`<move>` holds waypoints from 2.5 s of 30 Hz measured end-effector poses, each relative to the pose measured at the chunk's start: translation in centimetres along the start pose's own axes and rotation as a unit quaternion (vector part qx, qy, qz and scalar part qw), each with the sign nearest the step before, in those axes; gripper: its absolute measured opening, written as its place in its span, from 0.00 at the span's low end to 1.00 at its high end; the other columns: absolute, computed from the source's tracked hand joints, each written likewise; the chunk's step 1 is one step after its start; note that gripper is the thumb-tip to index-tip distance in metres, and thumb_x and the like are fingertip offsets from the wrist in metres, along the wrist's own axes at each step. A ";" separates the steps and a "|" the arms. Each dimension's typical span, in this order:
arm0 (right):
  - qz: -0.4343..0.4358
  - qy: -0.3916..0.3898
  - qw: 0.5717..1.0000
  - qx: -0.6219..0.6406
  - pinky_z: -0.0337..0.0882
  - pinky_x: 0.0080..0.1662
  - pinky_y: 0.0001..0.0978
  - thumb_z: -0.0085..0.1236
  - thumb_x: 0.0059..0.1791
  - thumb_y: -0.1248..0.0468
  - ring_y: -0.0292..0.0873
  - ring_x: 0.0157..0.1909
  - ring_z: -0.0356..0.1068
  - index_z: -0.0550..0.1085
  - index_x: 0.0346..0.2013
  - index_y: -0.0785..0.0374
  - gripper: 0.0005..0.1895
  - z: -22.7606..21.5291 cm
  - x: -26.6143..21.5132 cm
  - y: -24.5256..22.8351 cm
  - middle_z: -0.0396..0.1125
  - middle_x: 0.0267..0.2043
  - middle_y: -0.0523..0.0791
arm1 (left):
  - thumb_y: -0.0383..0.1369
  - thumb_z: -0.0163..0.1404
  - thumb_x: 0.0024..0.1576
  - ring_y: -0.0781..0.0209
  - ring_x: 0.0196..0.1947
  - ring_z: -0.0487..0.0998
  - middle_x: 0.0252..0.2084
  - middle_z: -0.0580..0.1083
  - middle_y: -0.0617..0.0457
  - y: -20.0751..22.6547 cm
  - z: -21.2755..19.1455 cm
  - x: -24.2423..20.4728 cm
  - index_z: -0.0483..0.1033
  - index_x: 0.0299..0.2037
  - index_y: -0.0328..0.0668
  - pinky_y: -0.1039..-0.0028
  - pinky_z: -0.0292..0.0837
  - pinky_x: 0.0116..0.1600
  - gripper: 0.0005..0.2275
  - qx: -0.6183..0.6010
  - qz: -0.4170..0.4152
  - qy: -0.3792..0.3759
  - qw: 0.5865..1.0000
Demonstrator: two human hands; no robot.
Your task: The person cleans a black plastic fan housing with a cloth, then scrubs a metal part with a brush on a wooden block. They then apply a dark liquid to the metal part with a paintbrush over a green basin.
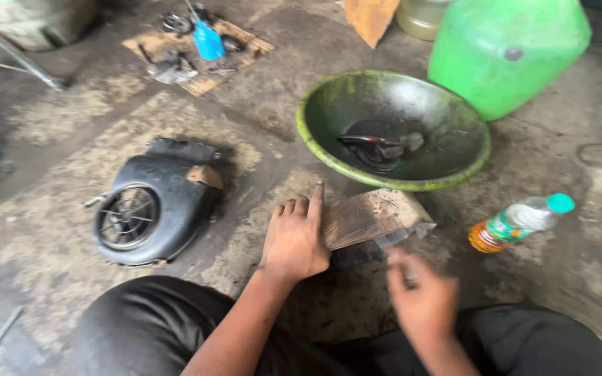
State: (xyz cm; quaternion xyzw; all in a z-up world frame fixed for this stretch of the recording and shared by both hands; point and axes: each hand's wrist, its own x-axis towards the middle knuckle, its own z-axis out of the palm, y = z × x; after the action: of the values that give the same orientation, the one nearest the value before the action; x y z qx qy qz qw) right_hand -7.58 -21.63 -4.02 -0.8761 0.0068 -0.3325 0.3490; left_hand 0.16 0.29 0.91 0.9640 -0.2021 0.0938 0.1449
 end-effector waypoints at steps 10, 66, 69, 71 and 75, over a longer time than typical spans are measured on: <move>0.120 0.143 0.973 0.137 0.53 0.34 0.19 0.58 0.57 0.74 0.25 0.30 0.51 0.79 0.50 0.68 0.08 -4.4 3.1 5.5 0.57 0.28 0.33 | 0.35 0.52 0.51 0.40 0.63 0.65 0.61 0.64 0.37 0.7 -13.4 -1.9 0.46 0.73 0.26 0.54 0.57 0.66 0.41 0.327 0.144 -0.175 0.918; -0.085 -0.165 0.975 0.125 0.80 0.40 0.31 0.59 0.46 0.72 0.44 0.39 0.82 0.79 0.45 0.63 0.13 0.9 -3.7 -5.8 0.79 0.40 0.49 | 0.40 0.61 0.29 0.40 0.55 0.69 0.53 0.70 0.36 -1.2 -5.6 -4.1 0.74 0.51 0.26 0.57 0.63 0.56 0.36 0.108 0.018 0.042 0.993; -0.023 -0.082 0.996 0.035 0.77 0.38 0.33 0.58 0.46 0.73 0.46 0.39 0.80 0.76 0.34 0.65 0.03 0.2 -1.8 -4.4 0.79 0.43 0.50 | 0.40 0.62 0.29 0.40 0.54 0.69 0.53 0.70 0.36 -1.3 -5.4 -4.1 0.74 0.50 0.25 0.57 0.63 0.55 0.35 0.098 0.008 0.029 0.995; 0.090 -0.132 0.986 0.043 0.76 0.31 0.33 0.58 0.44 0.72 0.44 0.32 0.80 0.77 0.36 0.64 0.06 0.9 -2.6 -5.4 0.79 0.44 0.48 | 0.39 0.61 0.29 0.40 0.55 0.69 0.52 0.71 0.36 -1.3 -5.3 -4.0 0.74 0.49 0.25 0.58 0.63 0.56 0.35 0.093 0.004 0.047 0.995; -0.061 -0.146 0.970 0.184 0.78 0.35 0.32 0.57 0.45 0.71 0.45 0.34 0.81 0.78 0.41 0.66 0.10 2.3 -5.9 -8.5 0.76 0.33 0.49 | 0.39 0.61 0.29 0.42 0.55 0.70 0.51 0.71 0.37 -1.7 -5.1 -3.7 0.73 0.52 0.24 0.58 0.63 0.55 0.37 0.090 -0.001 0.046 0.995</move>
State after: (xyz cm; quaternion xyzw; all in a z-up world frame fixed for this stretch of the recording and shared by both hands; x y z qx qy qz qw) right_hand -12.69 -12.37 -3.45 -0.8347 -0.1593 -0.2168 0.4806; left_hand -3.13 4.77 4.44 0.9679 -0.1853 0.1562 0.0668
